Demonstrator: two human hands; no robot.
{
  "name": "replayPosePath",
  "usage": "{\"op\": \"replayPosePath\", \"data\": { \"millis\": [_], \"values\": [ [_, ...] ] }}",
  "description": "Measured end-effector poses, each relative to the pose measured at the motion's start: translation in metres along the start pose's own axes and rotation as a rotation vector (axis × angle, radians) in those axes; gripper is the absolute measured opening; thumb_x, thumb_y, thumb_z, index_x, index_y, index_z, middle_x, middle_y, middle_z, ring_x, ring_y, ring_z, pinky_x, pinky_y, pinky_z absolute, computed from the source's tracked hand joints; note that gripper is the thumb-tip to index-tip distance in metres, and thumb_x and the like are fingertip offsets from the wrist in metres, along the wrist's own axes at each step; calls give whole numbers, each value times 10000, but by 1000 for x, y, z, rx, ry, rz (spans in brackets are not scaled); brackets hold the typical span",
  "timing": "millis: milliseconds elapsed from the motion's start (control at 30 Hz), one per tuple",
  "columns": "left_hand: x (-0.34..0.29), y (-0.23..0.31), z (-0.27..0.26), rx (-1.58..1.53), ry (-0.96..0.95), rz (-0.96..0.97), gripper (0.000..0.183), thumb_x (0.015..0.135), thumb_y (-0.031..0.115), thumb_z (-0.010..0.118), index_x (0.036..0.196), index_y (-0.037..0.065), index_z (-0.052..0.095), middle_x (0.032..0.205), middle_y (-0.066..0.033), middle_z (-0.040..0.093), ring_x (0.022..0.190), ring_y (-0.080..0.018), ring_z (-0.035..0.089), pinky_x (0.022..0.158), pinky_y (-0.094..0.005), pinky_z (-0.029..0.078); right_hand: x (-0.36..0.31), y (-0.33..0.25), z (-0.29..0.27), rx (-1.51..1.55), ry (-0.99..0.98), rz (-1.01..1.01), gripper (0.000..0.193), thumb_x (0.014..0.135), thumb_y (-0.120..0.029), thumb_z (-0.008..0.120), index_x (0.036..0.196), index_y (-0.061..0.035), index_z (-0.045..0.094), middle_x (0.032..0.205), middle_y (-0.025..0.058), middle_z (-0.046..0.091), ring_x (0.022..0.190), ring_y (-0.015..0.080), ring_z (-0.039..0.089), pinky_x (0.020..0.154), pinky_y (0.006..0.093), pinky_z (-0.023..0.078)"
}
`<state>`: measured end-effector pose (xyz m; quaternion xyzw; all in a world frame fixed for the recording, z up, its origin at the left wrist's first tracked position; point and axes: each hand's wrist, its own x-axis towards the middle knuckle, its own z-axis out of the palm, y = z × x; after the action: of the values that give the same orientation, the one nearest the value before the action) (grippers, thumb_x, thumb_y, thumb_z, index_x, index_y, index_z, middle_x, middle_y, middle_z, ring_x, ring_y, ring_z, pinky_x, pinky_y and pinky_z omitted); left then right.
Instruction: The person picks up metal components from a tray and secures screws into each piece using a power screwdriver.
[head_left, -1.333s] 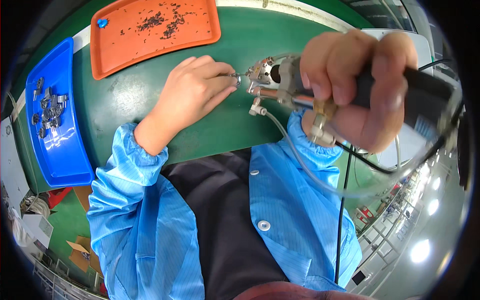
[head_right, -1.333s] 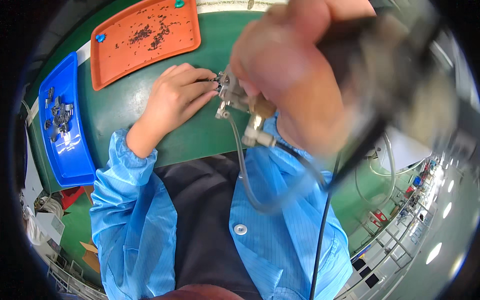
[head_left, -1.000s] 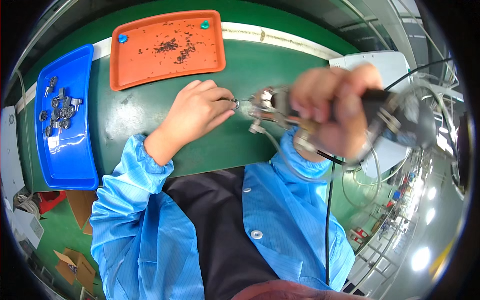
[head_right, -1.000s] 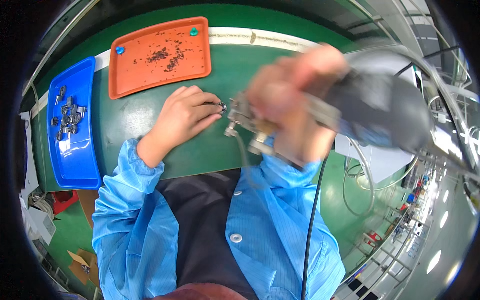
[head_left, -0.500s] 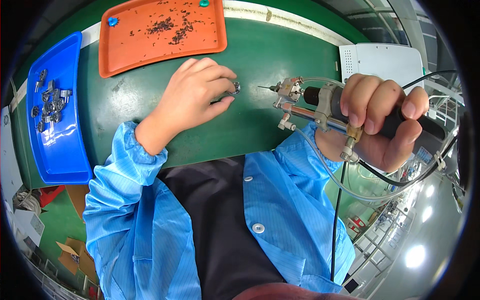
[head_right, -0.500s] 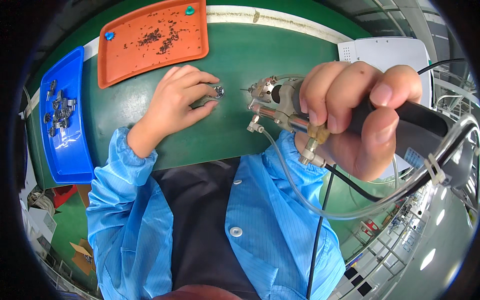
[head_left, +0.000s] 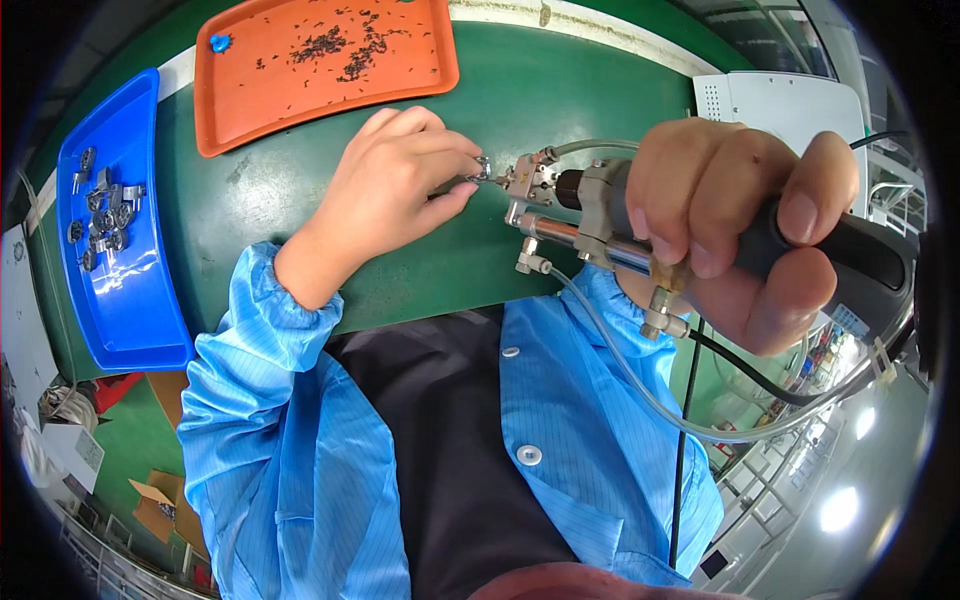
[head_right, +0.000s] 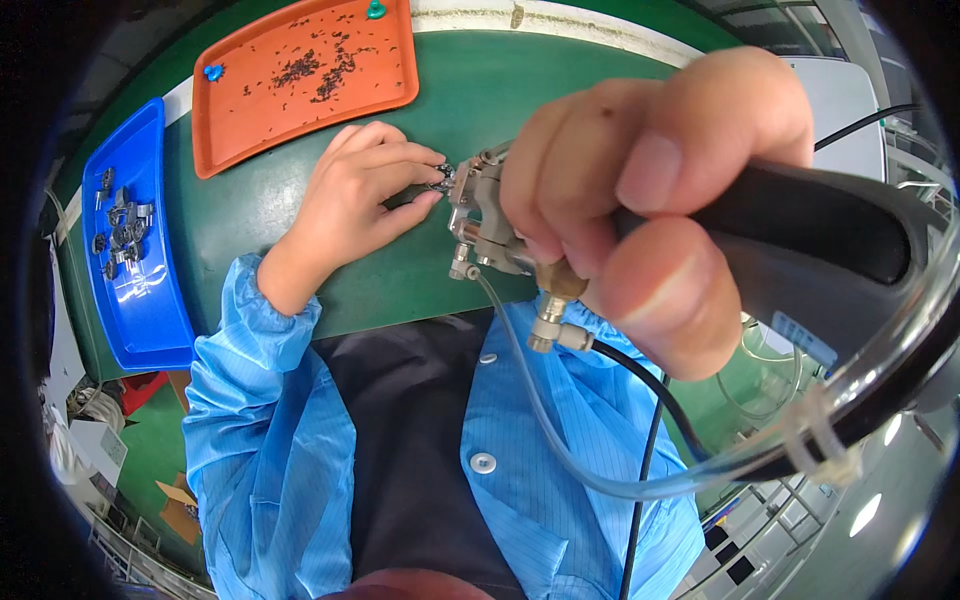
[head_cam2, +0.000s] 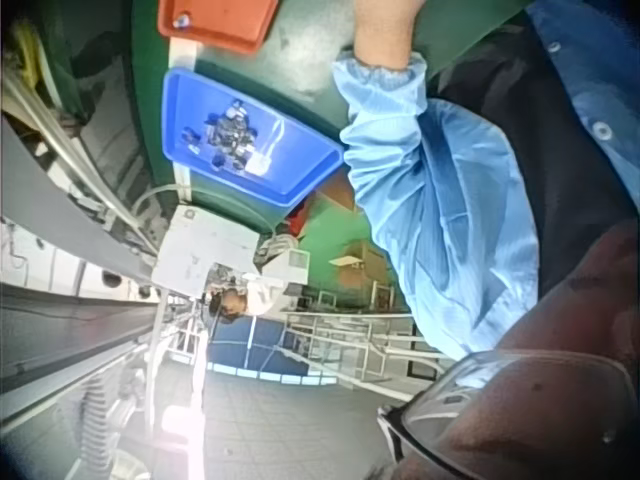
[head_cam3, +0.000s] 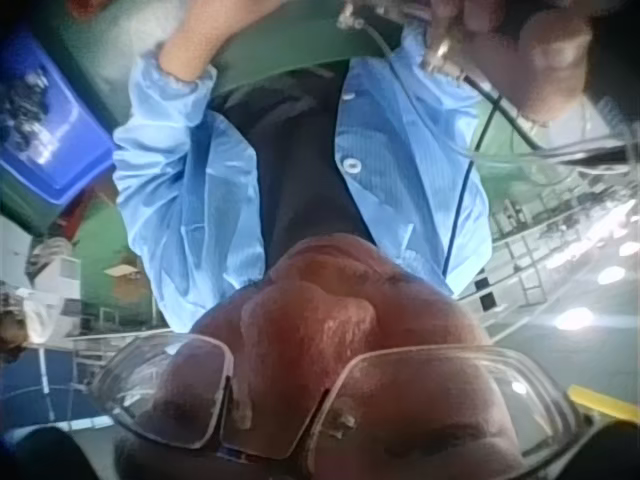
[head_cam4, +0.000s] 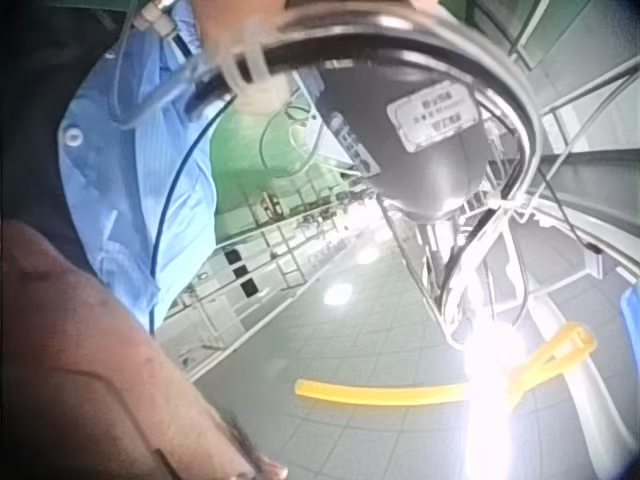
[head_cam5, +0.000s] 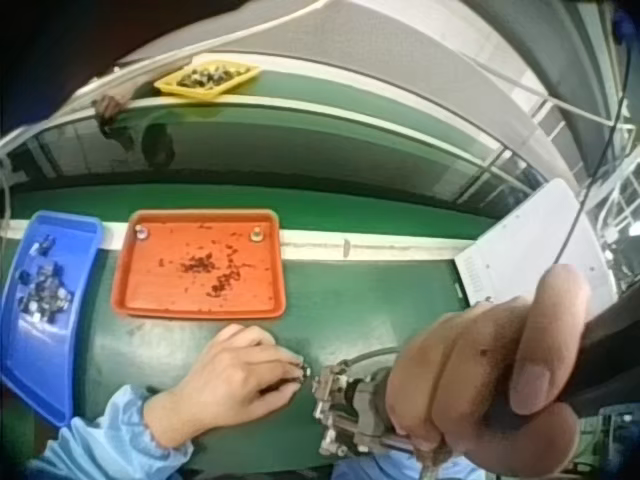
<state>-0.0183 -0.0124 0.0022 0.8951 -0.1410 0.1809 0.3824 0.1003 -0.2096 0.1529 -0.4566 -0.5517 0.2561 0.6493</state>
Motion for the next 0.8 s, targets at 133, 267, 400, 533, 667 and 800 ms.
{"op": "replayPosePath", "data": {
  "millis": [133, 267, 400, 533, 667, 800],
  "values": [
    [0, -1, -1, 9, -5, -9, 143, 752, 118, 801, 879, 74, 752, 1030, 10, 745, 932, -226, 624, 842, -359, 484, 0, 3, 0, -13, 15, 31, 289, 1035, -388, 576, 1168, -161, 456, 741, 16, 558, 623, 146, 546, 582, 318, 460],
    [1, -1, -1, 2, -11, -18, 140, 752, 115, 799, 877, 72, 752, 1026, 6, 744, 932, -226, 623, 841, -358, 485, -1, 5, 2, -6, 25, 36, 295, 1033, -389, 582, 1164, -159, 453, 741, 17, 556, 621, 150, 544, 580, 320, 457],
    [-2, -2, -2, 11, -5, -15, 142, 749, 106, 794, 880, 71, 753, 1025, 3, 743, 922, -227, 624, 839, -358, 487, 2, 5, 5, -17, 11, 58, 308, 1027, -393, 597, 1160, -159, 448, 734, 19, 548, 624, 156, 542, 581, 325, 455],
    [0, 2, -2, 7, 1, 2, 157, 739, 83, 776, 894, 74, 759, 1033, 4, 742, 914, -223, 629, 839, -356, 489, 2, -2, 15, -52, 48, 92, 298, 1014, -360, 632, 1119, -159, 438, 730, 21, 543, 620, 163, 537, 576, 324, 447],
    [-3, 1, -1, 6, -10, -9, 177, 733, 72, 764, 911, 71, 763, 1040, 1, 741, 901, -216, 628, 837, -355, 489, 10, -7, 26, -87, 91, 162, 299, 1004, -339, 654, 1077, -160, 426, 718, 21, 539, 615, 166, 533, 568, 318, 439],
    [1, -1, 1, 1, -32, 24, 179, 744, 85, 755, 922, 63, 763, 1041, -4, 740, 864, -215, 617, 837, -356, 483, 15, -3, 24, -94, 8, 157, 305, 999, -330, 662, 1052, -156, 417, 681, 25, 525, 594, 173, 521, 544, 315, 426]
  ]
}}
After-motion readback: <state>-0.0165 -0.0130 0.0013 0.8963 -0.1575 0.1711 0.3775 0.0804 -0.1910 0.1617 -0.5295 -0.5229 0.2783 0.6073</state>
